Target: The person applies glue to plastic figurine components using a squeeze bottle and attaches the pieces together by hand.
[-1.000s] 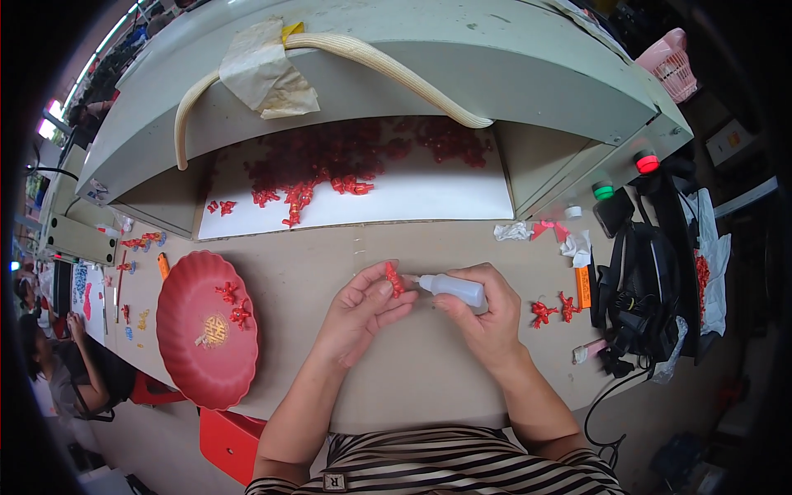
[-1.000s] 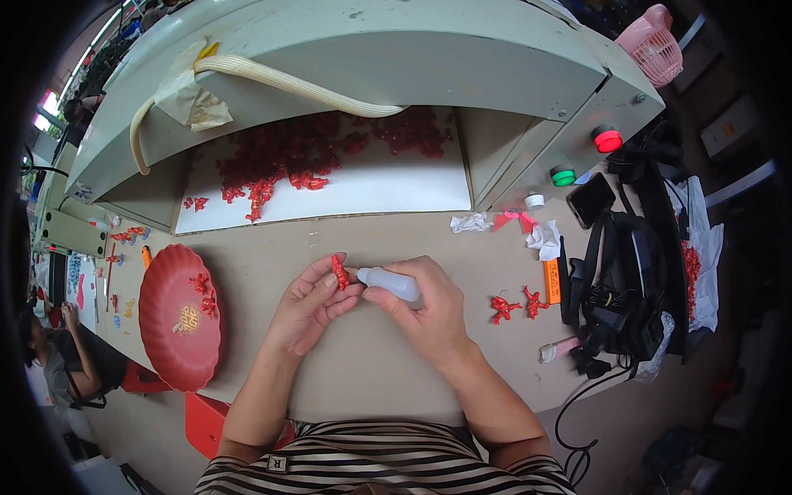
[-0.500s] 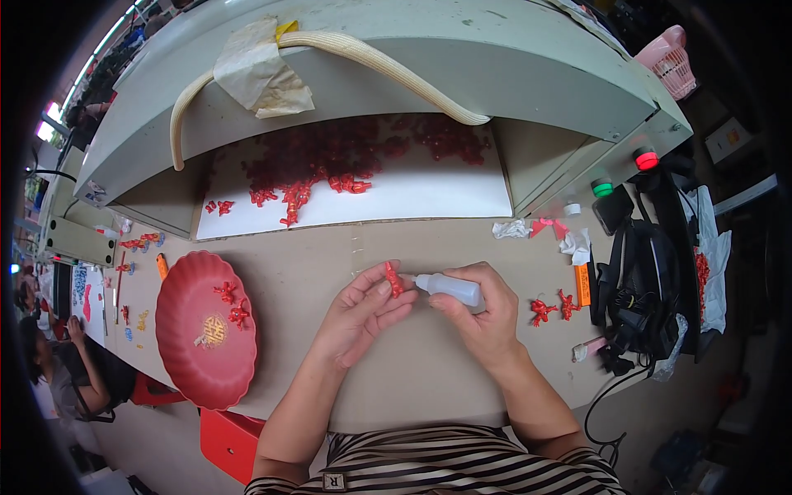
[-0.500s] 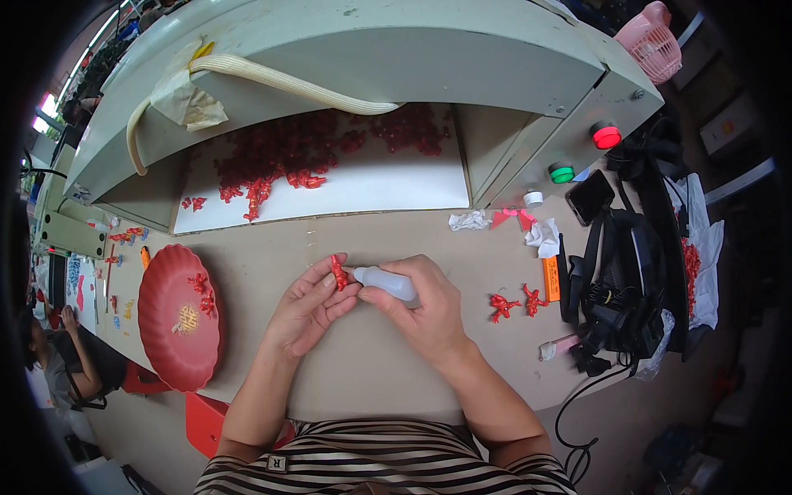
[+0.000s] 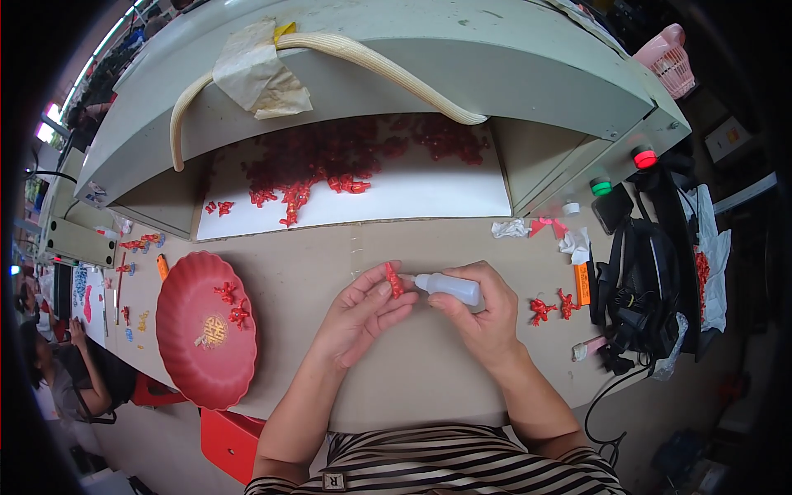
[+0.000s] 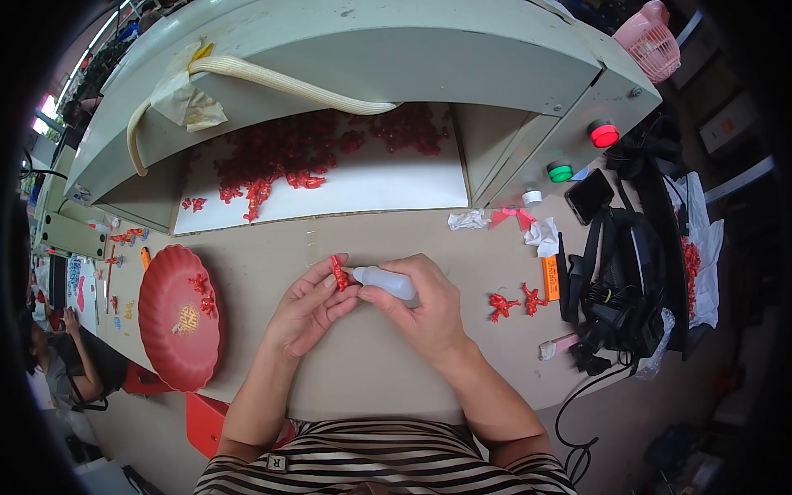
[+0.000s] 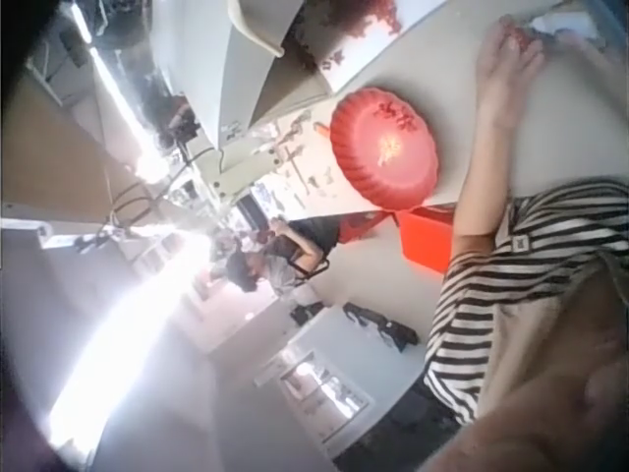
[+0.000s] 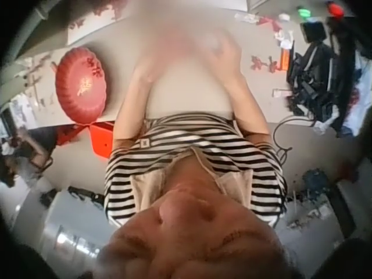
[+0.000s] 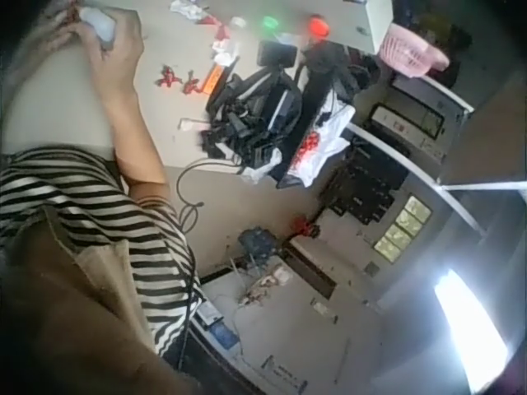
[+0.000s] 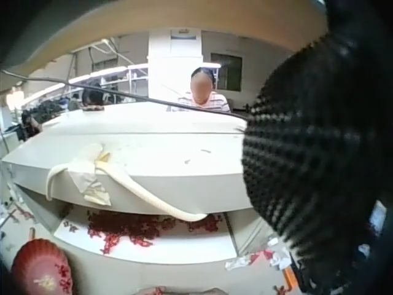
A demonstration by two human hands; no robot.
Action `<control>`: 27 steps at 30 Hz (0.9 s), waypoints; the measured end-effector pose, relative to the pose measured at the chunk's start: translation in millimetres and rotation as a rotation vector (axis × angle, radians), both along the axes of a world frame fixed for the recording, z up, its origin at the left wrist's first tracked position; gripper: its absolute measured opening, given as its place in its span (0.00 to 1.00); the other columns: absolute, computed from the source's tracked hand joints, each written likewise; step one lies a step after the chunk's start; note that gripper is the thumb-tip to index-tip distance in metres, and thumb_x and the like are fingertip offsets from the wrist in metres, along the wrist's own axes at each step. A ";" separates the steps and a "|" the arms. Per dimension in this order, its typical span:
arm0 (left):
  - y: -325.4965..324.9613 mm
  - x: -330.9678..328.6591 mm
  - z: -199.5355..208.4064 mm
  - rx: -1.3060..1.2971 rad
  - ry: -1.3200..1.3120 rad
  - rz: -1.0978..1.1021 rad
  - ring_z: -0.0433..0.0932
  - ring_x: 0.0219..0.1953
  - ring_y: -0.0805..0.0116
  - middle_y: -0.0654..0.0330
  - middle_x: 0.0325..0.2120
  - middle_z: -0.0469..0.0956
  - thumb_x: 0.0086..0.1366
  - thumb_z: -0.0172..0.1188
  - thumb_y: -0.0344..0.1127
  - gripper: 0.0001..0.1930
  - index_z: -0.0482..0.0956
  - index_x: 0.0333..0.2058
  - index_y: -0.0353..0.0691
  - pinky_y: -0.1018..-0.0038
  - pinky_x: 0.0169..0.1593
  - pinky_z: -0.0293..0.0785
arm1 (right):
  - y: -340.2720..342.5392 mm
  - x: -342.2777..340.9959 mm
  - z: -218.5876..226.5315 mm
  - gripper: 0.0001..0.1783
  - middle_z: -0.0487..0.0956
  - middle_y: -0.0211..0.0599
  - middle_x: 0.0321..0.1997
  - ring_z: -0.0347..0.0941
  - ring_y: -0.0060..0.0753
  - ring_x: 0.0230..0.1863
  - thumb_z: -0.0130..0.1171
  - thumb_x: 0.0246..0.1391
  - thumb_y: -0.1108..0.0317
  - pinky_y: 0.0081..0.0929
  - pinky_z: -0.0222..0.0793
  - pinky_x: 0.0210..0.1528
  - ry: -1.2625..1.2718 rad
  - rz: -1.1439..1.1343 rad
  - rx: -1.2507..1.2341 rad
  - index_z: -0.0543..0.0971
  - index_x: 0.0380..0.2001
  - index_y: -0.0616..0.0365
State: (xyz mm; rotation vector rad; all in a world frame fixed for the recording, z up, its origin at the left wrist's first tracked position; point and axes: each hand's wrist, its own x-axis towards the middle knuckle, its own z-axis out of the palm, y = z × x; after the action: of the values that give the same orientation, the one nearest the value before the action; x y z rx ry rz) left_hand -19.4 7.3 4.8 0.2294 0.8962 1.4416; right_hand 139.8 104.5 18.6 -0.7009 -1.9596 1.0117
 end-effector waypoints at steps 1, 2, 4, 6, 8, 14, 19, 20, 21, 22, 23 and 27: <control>0.2 -0.2 -0.2 0.000 -0.007 0.000 0.74 0.44 0.66 0.54 0.43 0.71 0.63 0.47 0.32 0.18 0.63 0.52 0.37 0.74 0.48 0.71 | 0.0 0.1 0.2 0.15 0.75 0.35 0.28 0.72 0.25 0.28 0.65 0.41 0.67 0.19 0.66 0.30 0.005 0.000 0.004 0.73 0.31 0.62; 0.2 -0.3 -0.5 -0.001 -0.014 0.000 0.74 0.44 0.67 0.54 0.43 0.72 0.63 0.47 0.32 0.18 0.63 0.52 0.37 0.75 0.48 0.71 | 0.0 0.1 0.3 0.15 0.75 0.35 0.28 0.72 0.25 0.28 0.65 0.41 0.67 0.19 0.66 0.30 0.005 0.000 0.004 0.73 0.31 0.62; 0.1 -0.2 -0.7 -0.001 -0.017 0.003 0.74 0.44 0.67 0.55 0.43 0.72 0.63 0.47 0.32 0.18 0.63 0.52 0.37 0.75 0.48 0.71 | -0.1 0.0 0.7 0.15 0.75 0.35 0.27 0.72 0.24 0.27 0.66 0.41 0.67 0.19 0.66 0.30 0.007 0.005 -0.005 0.73 0.31 0.62; -0.1 -0.3 -0.8 -0.002 -0.019 0.007 0.74 0.43 0.67 0.55 0.42 0.72 0.64 0.47 0.32 0.18 0.63 0.52 0.37 0.75 0.48 0.71 | -0.3 -0.1 0.2 0.15 0.75 0.35 0.27 0.72 0.24 0.27 0.66 0.41 0.67 0.18 0.66 0.30 0.006 0.007 -0.010 0.73 0.31 0.62; -0.1 -0.6 -0.9 0.001 -0.026 0.006 0.74 0.43 0.67 0.55 0.42 0.72 0.64 0.47 0.32 0.18 0.63 0.52 0.37 0.75 0.48 0.71 | -0.3 -0.6 -0.1 0.15 0.75 0.35 0.27 0.72 0.24 0.27 0.66 0.41 0.67 0.18 0.66 0.30 0.006 0.011 -0.014 0.73 0.30 0.62; 0.1 -0.3 -0.1 -0.004 -0.023 0.004 0.74 0.43 0.67 0.55 0.42 0.72 0.64 0.47 0.32 0.18 0.62 0.52 0.37 0.75 0.48 0.72 | -0.6 -0.7 1.6 0.15 0.75 0.35 0.27 0.72 0.25 0.27 0.66 0.40 0.68 0.19 0.66 0.30 0.009 0.010 -0.025 0.73 0.30 0.62; 0.2 0.0 0.1 0.000 -0.032 0.008 0.74 0.43 0.67 0.54 0.42 0.72 0.63 0.47 0.32 0.18 0.63 0.52 0.37 0.75 0.47 0.72 | 0.0 -0.4 2.7 0.14 0.75 0.35 0.27 0.72 0.24 0.27 0.65 0.41 0.68 0.18 0.66 0.30 0.006 0.021 -0.006 0.73 0.30 0.62; 0.3 0.0 0.4 -0.004 -0.029 0.011 0.74 0.43 0.67 0.55 0.42 0.72 0.63 0.47 0.32 0.17 0.63 0.51 0.37 0.75 0.47 0.72 | -0.2 0.4 2.5 0.14 0.75 0.35 0.27 0.72 0.24 0.27 0.65 0.41 0.68 0.18 0.66 0.30 0.006 0.021 -0.006 0.73 0.30 0.62; 0.5 -0.2 0.2 -0.004 -0.029 0.012 0.74 0.43 0.67 0.55 0.42 0.72 0.63 0.47 0.32 0.17 0.63 0.51 0.37 0.75 0.47 0.72 | -0.5 1.4 2.3 0.15 0.75 0.36 0.28 0.72 0.29 0.28 0.66 0.40 0.67 0.21 0.66 0.31 0.005 0.016 -0.070 0.73 0.30 0.61; 0.7 -0.4 -0.4 -0.002 -0.012 0.028 0.74 0.43 0.67 0.55 0.42 0.72 0.63 0.47 0.32 0.17 0.63 0.51 0.38 0.75 0.47 0.72 | -0.7 2.0 2.2 0.17 0.75 0.37 0.29 0.72 0.34 0.29 0.66 0.39 0.65 0.24 0.67 0.31 0.004 0.012 -0.134 0.73 0.30 0.61; 0.6 -0.6 -1.1 0.000 0.006 0.045 0.74 0.42 0.67 0.55 0.42 0.72 0.63 0.47 0.31 0.17 0.63 0.51 0.38 0.74 0.47 0.72 | -0.6 2.2 2.6 0.17 0.75 0.37 0.29 0.72 0.34 0.29 0.66 0.39 0.65 0.24 0.67 0.31 0.004 0.013 -0.134 0.73 0.30 0.61; 0.3 -0.8 -2.5 0.004 0.011 0.059 0.75 0.42 0.67 0.56 0.42 0.72 0.63 0.47 0.31 0.17 0.63 0.52 0.39 0.74 0.47 0.72 | -0.8 1.7 3.1 0.16 0.75 0.36 0.29 0.72 0.33 0.29 0.66 0.39 0.66 0.23 0.67 0.31 0.008 0.014 -0.133 0.73 0.30 0.61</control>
State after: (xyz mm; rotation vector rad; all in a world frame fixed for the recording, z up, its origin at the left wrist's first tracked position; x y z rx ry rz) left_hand -20.2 7.6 2.4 0.2151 0.9161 1.4983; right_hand 141.5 103.6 21.7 -0.7556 -1.9058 1.1601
